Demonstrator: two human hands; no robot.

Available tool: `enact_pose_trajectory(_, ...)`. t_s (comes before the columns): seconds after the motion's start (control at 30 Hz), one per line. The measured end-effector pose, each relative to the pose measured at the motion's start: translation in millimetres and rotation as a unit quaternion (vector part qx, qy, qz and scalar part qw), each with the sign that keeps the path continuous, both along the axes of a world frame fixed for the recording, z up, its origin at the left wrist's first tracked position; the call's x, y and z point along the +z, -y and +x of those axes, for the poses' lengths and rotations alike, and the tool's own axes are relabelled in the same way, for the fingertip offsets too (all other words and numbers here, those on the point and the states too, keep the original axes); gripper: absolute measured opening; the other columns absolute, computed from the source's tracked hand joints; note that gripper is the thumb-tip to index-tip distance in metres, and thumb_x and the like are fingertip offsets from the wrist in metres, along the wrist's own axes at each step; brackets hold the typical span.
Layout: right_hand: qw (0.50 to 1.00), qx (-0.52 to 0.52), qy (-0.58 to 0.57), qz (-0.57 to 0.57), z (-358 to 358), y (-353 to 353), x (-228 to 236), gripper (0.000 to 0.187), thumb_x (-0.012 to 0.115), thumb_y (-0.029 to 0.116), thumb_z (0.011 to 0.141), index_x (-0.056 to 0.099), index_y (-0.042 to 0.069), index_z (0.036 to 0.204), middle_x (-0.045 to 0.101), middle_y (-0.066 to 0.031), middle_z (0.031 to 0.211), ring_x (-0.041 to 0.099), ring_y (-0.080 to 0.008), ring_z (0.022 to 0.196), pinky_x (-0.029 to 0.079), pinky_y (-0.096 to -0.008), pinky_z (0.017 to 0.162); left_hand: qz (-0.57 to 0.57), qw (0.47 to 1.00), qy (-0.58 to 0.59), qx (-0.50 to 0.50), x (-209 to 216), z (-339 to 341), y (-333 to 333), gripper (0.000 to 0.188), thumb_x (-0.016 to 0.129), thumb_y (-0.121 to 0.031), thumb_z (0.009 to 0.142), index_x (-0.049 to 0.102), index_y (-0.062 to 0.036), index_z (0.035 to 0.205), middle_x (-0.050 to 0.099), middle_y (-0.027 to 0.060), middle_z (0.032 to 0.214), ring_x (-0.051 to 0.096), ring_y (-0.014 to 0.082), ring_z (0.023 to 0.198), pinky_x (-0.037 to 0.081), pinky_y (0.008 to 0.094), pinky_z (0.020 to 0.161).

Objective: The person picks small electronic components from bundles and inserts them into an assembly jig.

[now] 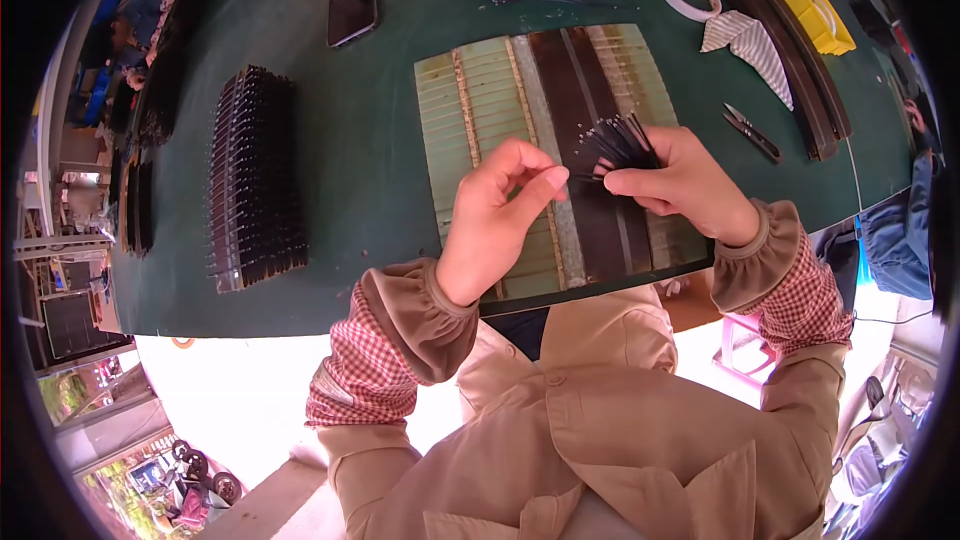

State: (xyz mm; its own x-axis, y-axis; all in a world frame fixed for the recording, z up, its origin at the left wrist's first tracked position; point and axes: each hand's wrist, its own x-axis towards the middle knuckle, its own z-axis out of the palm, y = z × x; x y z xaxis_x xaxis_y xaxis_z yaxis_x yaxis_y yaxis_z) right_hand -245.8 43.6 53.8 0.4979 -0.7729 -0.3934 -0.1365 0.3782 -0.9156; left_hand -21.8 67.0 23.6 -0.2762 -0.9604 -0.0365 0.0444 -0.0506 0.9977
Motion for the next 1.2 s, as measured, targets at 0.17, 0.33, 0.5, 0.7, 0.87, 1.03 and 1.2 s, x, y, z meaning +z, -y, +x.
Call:
enact_pose_trajectory(0.17, 0.988, 0.002, -0.116, -0.104, -9, -18, -2, 0.015, 0.068, 0.004, 0.085, 0.070, 0.000, 0.099, 0.064, -0.0015, 0.085, 0.046, -0.0017, 0.058, 0.035, -0.0192, 0.049, -0.157, 0.974, 0.165, 0.016, -7, 9, -28, 0.006, 0.062, 0.000, 0.089, 0.058, -0.0012, 0.092, 0.062, 0.0093, 0.101, 0.057, 0.0188, 0.100, 0.044, 0.0305, 0.088)
enact_pose_trajectory(0.33, 0.980, -0.007, -0.106, -0.167, -23, -32, -17, 0.017, 0.070, 0.000, 0.082, 0.069, -0.004, 0.099, 0.065, -0.0008, 0.087, 0.050, -0.0040, 0.065, 0.039, -0.0196, 0.057, -0.212, 0.958, 0.195, 0.015, -6, 5, -44, 0.011, 0.067, 0.002, 0.083, 0.059, -0.0007, 0.090, 0.060, 0.0120, 0.106, 0.054, 0.0285, 0.109, 0.042, 0.0378, 0.093)
enact_pose_trajectory(0.5, 0.983, -0.013, -0.096, -0.155, -27, -48, -19, 0.016, 0.071, 0.004, 0.082, 0.068, -0.004, 0.095, 0.061, -0.0056, 0.076, 0.053, -0.0092, 0.069, 0.044, -0.0262, 0.063, -0.245, 0.935, 0.253, 0.048, -10, 7, -67, 0.012, 0.067, 0.003, 0.080, 0.061, 0.0004, 0.090, 0.061, 0.0134, 0.108, 0.052, 0.0346, 0.115, 0.040, 0.0430, 0.097)
enact_pose_trajectory(0.7, 0.954, 0.031, -0.218, -0.205, -30, -47, -10, 0.016, 0.072, 0.002, 0.078, 0.063, -0.005, 0.090, 0.055, -0.0134, 0.074, 0.054, -0.0215, 0.065, 0.044, -0.0325, 0.061, -0.268, 0.921, 0.276, 0.062, -18, 11, -79, 0.013, 0.064, 0.005, 0.079, 0.064, 0.0018, 0.092, 0.061, 0.0158, 0.113, 0.053, 0.0370, 0.117, 0.040, 0.0468, 0.101)
enact_pose_trajectory(0.87, 0.933, 0.039, -0.220, -0.283, -30, -51, -14, 0.019, 0.072, 0.001, 0.076, 0.062, -0.006, 0.090, 0.056, -0.0152, 0.076, 0.055, -0.0304, 0.065, 0.045, -0.0352, 0.061, -0.280, 0.916, 0.279, 0.059, -19, 10, -80, 0.013, 0.064, 0.007, 0.079, 0.064, 0.0017, 0.091, 0.062, 0.0164, 0.113, 0.054, 0.0375, 0.115, 0.041, 0.0482, 0.102)
enact_pose_trajectory(1.03, 0.932, 0.025, -0.213, -0.293, -23, -51, -18, 0.020, 0.072, 0.002, 0.076, 0.061, -0.006, 0.091, 0.057, -0.0153, 0.077, 0.055, -0.0317, 0.066, 0.045, -0.0353, 0.061, -0.299, 0.901, 0.314, 0.010, -17, 8, -82, 0.024, 0.067, -0.001, 0.078, 0.066, -0.0006, 0.102, 0.056, 0.0179, 0.125, 0.050, 0.0381, 0.121, 0.037, 0.0514, 0.104)
enact_pose_trajectory(1.2, 0.898, 0.052, -0.264, -0.349, -21, -61, -12, 0.023, 0.071, 0.000, 0.077, 0.060, -0.005, 0.096, 0.057, -0.0139, 0.080, 0.056, -0.0291, 0.067, 0.045, -0.0333, 0.061, -0.338, 0.844, 0.412, -0.055, -15, 1, -85, 0.039, 0.069, -0.012, 0.076, 0.065, -0.0026, 0.113, 0.048, 0.0191, 0.137, 0.044, 0.0388, 0.126, 0.033, 0.0552, 0.106)
